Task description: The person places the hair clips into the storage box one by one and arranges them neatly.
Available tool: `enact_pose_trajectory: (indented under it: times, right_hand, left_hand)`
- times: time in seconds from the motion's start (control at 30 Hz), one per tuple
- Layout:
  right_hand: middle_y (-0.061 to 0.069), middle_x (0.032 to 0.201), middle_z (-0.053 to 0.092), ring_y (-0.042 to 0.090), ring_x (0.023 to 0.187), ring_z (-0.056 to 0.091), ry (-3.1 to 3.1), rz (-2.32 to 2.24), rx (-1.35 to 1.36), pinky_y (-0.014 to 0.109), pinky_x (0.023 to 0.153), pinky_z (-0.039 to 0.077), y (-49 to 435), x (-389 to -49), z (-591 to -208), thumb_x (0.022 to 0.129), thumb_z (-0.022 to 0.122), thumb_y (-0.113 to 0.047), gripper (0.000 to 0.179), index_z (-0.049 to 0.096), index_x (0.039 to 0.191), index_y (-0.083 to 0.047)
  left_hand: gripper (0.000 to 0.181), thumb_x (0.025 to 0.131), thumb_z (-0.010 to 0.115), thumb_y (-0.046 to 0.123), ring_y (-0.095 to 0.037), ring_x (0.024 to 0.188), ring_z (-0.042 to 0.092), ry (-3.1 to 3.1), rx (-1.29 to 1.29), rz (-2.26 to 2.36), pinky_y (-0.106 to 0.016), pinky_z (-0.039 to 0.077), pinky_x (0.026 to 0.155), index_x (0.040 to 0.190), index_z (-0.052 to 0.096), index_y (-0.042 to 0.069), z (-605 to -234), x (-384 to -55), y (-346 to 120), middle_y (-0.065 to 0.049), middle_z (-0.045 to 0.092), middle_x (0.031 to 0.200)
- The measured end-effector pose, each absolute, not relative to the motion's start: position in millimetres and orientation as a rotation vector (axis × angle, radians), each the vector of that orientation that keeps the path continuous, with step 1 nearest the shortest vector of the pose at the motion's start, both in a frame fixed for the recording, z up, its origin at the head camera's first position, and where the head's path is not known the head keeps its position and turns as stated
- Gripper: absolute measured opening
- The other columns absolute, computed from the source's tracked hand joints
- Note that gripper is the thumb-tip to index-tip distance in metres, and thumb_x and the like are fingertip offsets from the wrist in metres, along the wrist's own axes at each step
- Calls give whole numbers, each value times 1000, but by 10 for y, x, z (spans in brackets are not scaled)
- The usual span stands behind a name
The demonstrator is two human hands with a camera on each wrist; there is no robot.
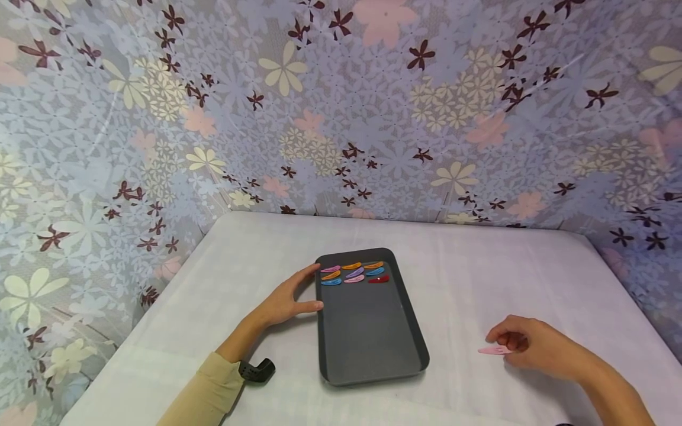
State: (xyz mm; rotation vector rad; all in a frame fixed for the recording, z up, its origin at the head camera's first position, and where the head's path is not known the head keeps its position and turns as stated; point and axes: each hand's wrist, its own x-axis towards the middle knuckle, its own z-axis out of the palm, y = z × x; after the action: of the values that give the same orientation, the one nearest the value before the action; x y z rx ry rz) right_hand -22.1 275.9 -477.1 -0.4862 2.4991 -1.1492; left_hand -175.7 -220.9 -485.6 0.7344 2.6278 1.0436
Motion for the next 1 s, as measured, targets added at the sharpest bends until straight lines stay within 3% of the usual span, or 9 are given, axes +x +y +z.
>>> enact_pose_trajectory:
  times: [0.33,0.53,1.0]
  right_hand:
    - [0,82,58,5,65,49,2625,-1117,-559,24,52,39,2689,-215,-4772,83,69,-7,23,68,104,-15]
    - [-10,87,61,1,68,49,2746,-1013,-512,20,55,41,2594,-267,-4731,81,71,-11,21,71,99,-23]
    - [-13,89,64,-2,72,52,2899,-941,-541,20,59,45,2411,-451,-4546,80,72,-10,23,72,96,-27]
  left_hand:
    - [90,72,67,67,-25,144,25,2633,719,1039,-56,26,112,147,22,45,-4856,-1760,-2221,6,28,155]
    - [90,72,67,67,-26,145,24,2628,710,1035,-56,26,112,147,22,45,-4852,-1762,-2215,6,28,155]
    - [90,71,67,68,-26,144,26,2632,716,1033,-57,27,111,146,22,46,-4852,-1762,-2222,3,29,155]
